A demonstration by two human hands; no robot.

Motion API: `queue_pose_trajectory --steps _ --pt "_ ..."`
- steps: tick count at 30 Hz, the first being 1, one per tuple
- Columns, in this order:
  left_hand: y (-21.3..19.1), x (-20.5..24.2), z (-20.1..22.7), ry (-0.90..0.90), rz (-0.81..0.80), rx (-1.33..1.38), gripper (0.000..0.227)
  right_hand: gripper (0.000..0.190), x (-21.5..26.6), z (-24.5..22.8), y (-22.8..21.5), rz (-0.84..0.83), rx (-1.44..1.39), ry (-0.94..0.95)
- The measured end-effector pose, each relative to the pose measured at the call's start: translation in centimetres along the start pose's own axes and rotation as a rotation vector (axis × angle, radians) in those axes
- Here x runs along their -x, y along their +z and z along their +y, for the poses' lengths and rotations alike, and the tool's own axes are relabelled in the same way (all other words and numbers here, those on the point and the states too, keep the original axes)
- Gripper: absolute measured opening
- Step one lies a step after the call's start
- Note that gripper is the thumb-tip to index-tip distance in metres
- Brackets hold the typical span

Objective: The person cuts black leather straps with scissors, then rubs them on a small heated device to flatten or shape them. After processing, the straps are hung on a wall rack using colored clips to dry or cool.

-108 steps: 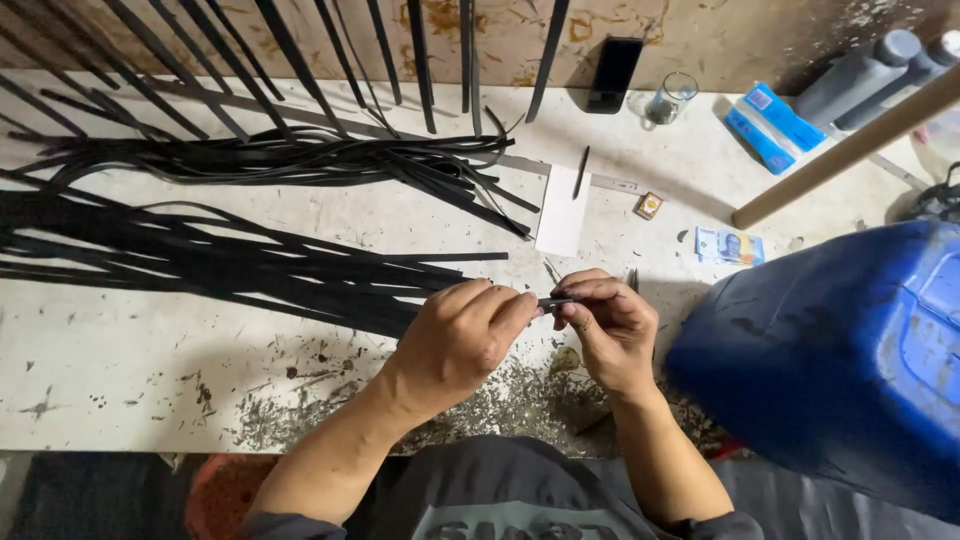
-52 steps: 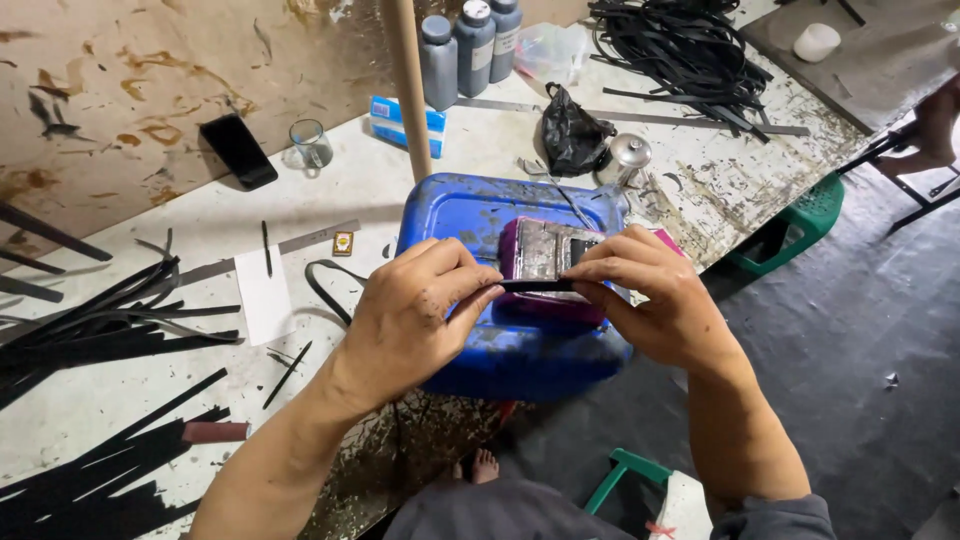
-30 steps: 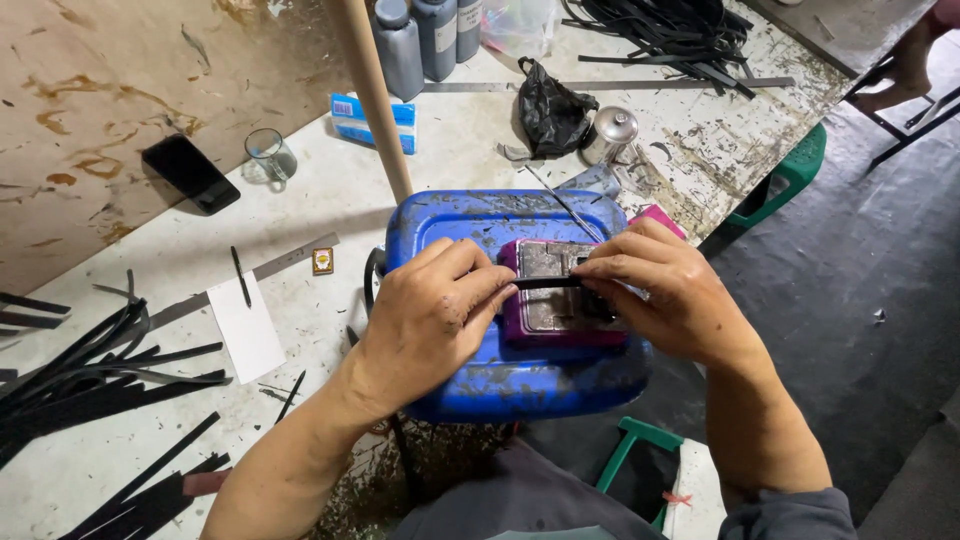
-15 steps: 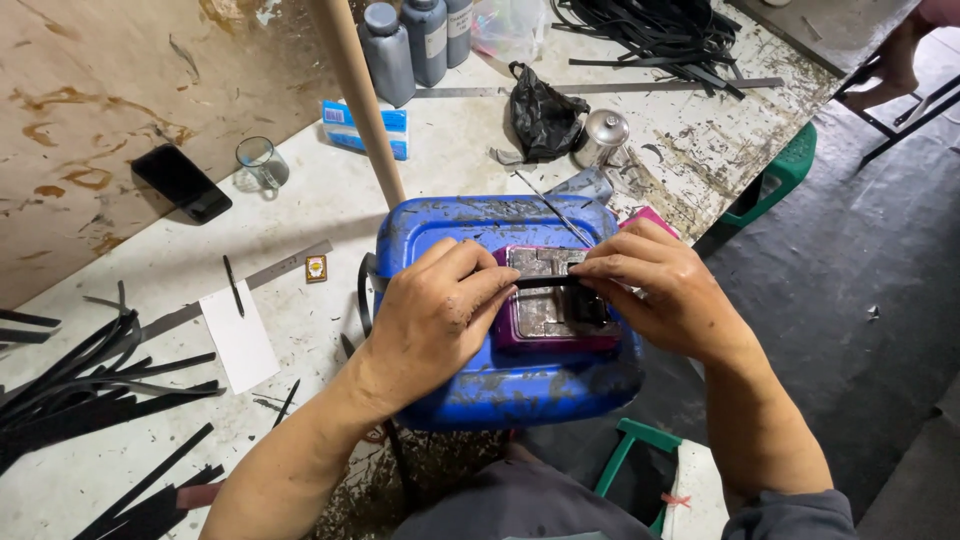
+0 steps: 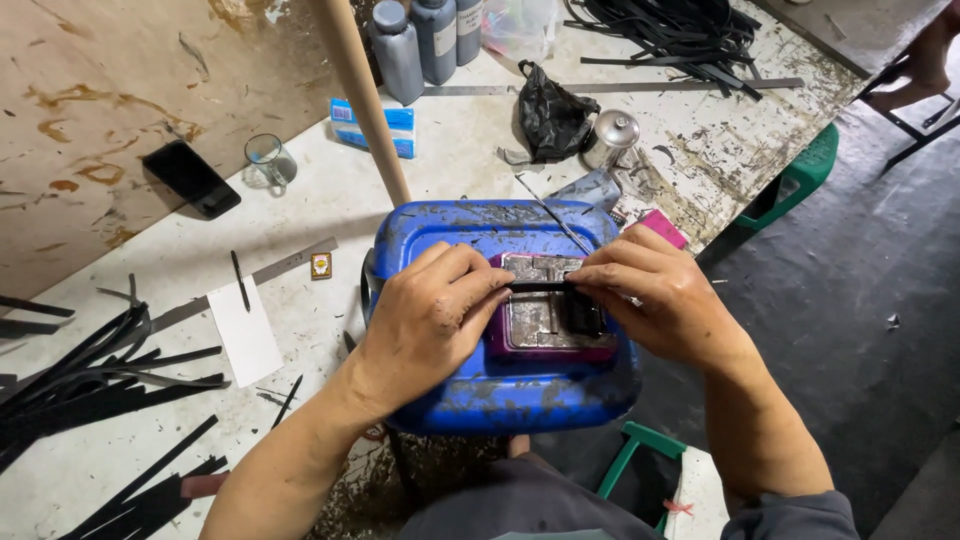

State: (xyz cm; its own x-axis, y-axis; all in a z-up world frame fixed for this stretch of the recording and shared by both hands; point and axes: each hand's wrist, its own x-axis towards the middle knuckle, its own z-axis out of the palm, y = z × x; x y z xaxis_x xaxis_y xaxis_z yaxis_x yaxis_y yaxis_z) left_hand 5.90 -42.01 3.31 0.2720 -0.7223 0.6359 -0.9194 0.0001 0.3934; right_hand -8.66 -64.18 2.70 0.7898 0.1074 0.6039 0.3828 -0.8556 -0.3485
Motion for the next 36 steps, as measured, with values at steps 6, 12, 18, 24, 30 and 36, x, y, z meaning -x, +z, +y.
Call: queue_pose_trajectory --steps 6,12,18,24,30,36 --pt "0.0 0.0 0.4 -0.028 -0.009 0.006 0.003 0.005 0.2 0.5 0.0 -0.005 -0.020 -0.013" --pt "0.0 0.0 0.5 -0.040 -0.011 0.017 0.005 0.005 0.1 0.6 0.2 -0.002 -0.029 -0.025" --pt "0.0 0.0 0.4 -0.030 -0.027 0.006 0.005 0.005 0.3 0.7 0.2 0.008 -0.036 -0.028" --pt "0.2 -0.2 0.4 -0.011 -0.064 -0.008 0.007 0.005 0.6 0.7 0.0 0.014 -0.014 -0.020" --pt "1.0 -1.0 0.4 0.055 -0.080 -0.046 0.010 0.005 1.2 0.8 -0.7 0.022 -0.001 -0.005" --pt "1.8 -1.6 0.2 0.083 -0.149 -0.039 0.017 0.008 2.6 1.5 -0.8 0.031 -0.002 0.022"
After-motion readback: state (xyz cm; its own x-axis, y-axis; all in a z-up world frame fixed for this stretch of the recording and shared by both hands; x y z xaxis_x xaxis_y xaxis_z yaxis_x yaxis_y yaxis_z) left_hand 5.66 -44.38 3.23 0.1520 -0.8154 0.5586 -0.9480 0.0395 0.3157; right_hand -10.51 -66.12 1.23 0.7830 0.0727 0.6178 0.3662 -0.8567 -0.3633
